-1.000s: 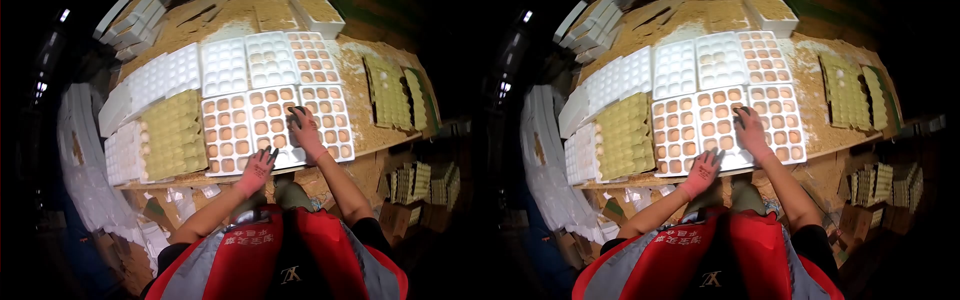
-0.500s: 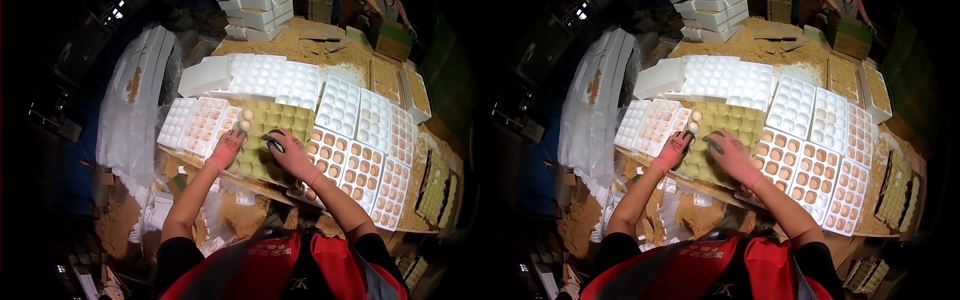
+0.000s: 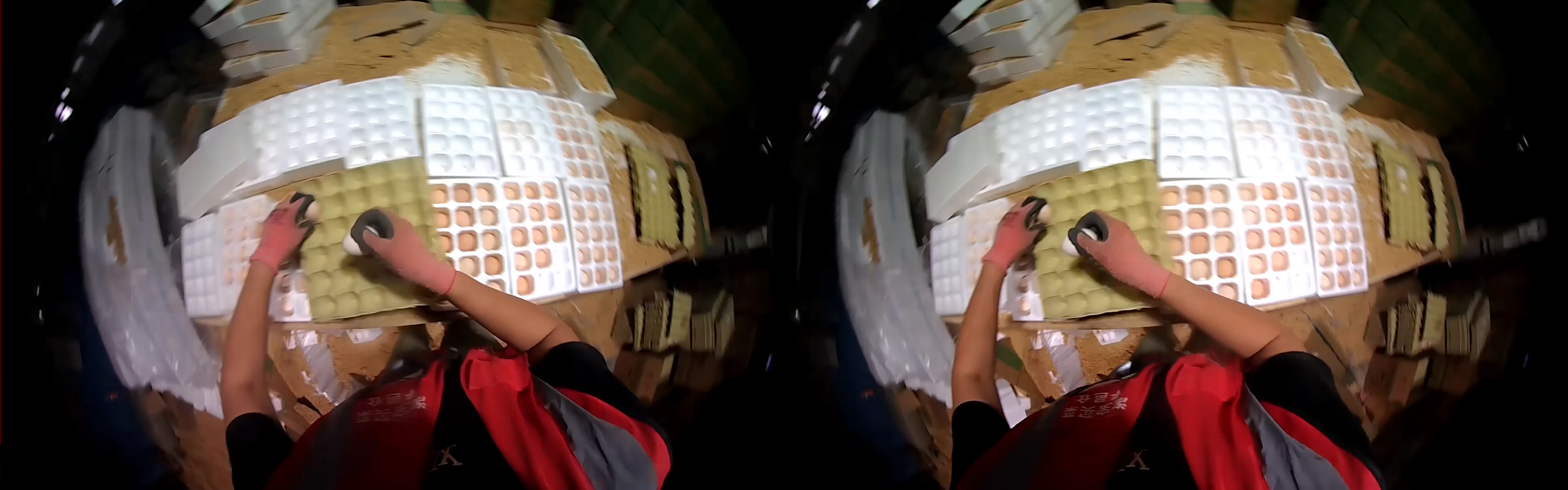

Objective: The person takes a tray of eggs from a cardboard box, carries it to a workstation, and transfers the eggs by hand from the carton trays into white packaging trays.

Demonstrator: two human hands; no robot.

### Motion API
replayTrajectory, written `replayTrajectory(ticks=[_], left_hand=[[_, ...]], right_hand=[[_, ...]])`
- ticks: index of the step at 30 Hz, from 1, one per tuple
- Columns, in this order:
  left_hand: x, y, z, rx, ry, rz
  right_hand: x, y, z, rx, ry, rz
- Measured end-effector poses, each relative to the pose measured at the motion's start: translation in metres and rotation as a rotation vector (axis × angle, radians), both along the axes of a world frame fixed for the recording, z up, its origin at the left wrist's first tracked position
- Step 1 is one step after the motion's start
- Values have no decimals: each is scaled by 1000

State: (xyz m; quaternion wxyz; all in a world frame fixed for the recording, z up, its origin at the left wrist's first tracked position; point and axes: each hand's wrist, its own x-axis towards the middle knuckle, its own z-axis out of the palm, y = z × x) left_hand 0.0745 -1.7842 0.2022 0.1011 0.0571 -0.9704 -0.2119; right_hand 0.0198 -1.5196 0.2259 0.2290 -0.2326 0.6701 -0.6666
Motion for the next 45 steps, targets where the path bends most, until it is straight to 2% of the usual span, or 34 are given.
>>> replayTrajectory(ticks=[1, 2, 3, 4, 6, 7, 9, 10, 11, 12, 15, 17, 18, 19, 21, 22, 25, 27, 28, 29, 31, 33, 34, 35, 36, 37, 38, 39, 40, 41, 42, 43, 44, 45], left_hand=[[-3, 3, 2, -94, -151, -37], [-5, -2, -4, -113, -117, -74], [-10, 10, 19, -103, -241, -22], [-8, 1, 8, -59, -121, -33], [-3, 0, 14, 248, 105, 85], [-4, 20, 37, 570, -17, 337], [-4, 56, 38, 1509, -90, 71], [-8, 94, 42, 1868, -322, -50], [-14, 145, 47, 2209, -572, -181], [-14, 199, 50, 2031, -538, -70], [-15, 317, 18, 1236, -642, -661], [-17, 389, 9, 1528, -931, -71], [-21, 420, -24, 1191, -615, -251], [-25, 443, -53, 838, -310, -407], [-43, 469, -54, 48, -192, -610], [-54, 476, -54, -107, -228, -708], [-75, 506, -56, 201, -57, -545], [-99, 530, -102, 37, 140, -641], [-102, 533, -124, -50, 165, -697], [-105, 527, -137, -140, 179, -752], [-90, 511, -106, -81, 158, -699], [-63, 476, -55, 28, 93, -573], [-44, 443, -53, 25, 62, -435], [-30, 395, -19, -7, 228, -278], [-2, 333, -3, -128, 85, 62], [17, 275, 16, -142, 340, 398], [49, 205, -13, -422, 238, 702], [82, 147, -49, -698, 117, 1000], [105, 116, -50, 50, -116, 1019], [114, 99, -52, 799, -331, 920], [119, 99, -55, 568, -218, 918], [126, 100, -54, 339, -116, 909], [132, 104, -22, 645, -6, 905], [152, 87, -20, 462, 201, 710]], right_hand=[[-1, 36, -13, 16, -80, 26], [4, 75, -9, 94, -117, -2], [13, 112, -3, 160, -160, -18], [21, 152, -16, 258, -115, -61], [31, 224, 0, 456, -62, -320], [32, 259, -11, 608, -37, -504], [23, 324, -38, 819, 394, -842], [14, 341, -45, 846, 410, -909], [5, 360, -60, 903, 382, -817], [0, 371, -73, 932, 428, -743], [-6, 385, -65, 937, 370, -554], [5, 395, -60, 980, 469, -390], [8, 401, -61, 1018, 507, -305], [10, 407, -62, 987, 521, -356], [5, 419, -62, 925, 556, -461], [1, 425, -58, 875, 495, -490], [-12, 437, -51, 764, 386, -560], [-22, 437, -46, 679, 257, -528], [-28, 439, -63, 720, 385, -548], [-31, 436, -72, 659, 349, -587], [-43, 420, -47, 556, 326, -543], [-50, 406, -59, 477, 278, -518], [-51, 390, -58, 482, 323, -460], [-47, 370, -54, 490, 366, -406], [-36, 341, -46, 431, 413, -362], [-32, 311, -25, 367, 190, -177], [-27, 276, -36, 367, 246, -48], [-18, 239, -26, 343, 60, 67], [-9, 203, -36, 375, 180, 141], [-4, 176, -26, 436, 94, 271], [11, 153, -50, 463, 295, 122], [16, 144, -35, 409, 299, 56], [16, 144, -9, 357, 330, 51], [13, 143, 9, 312, 358, 57]])
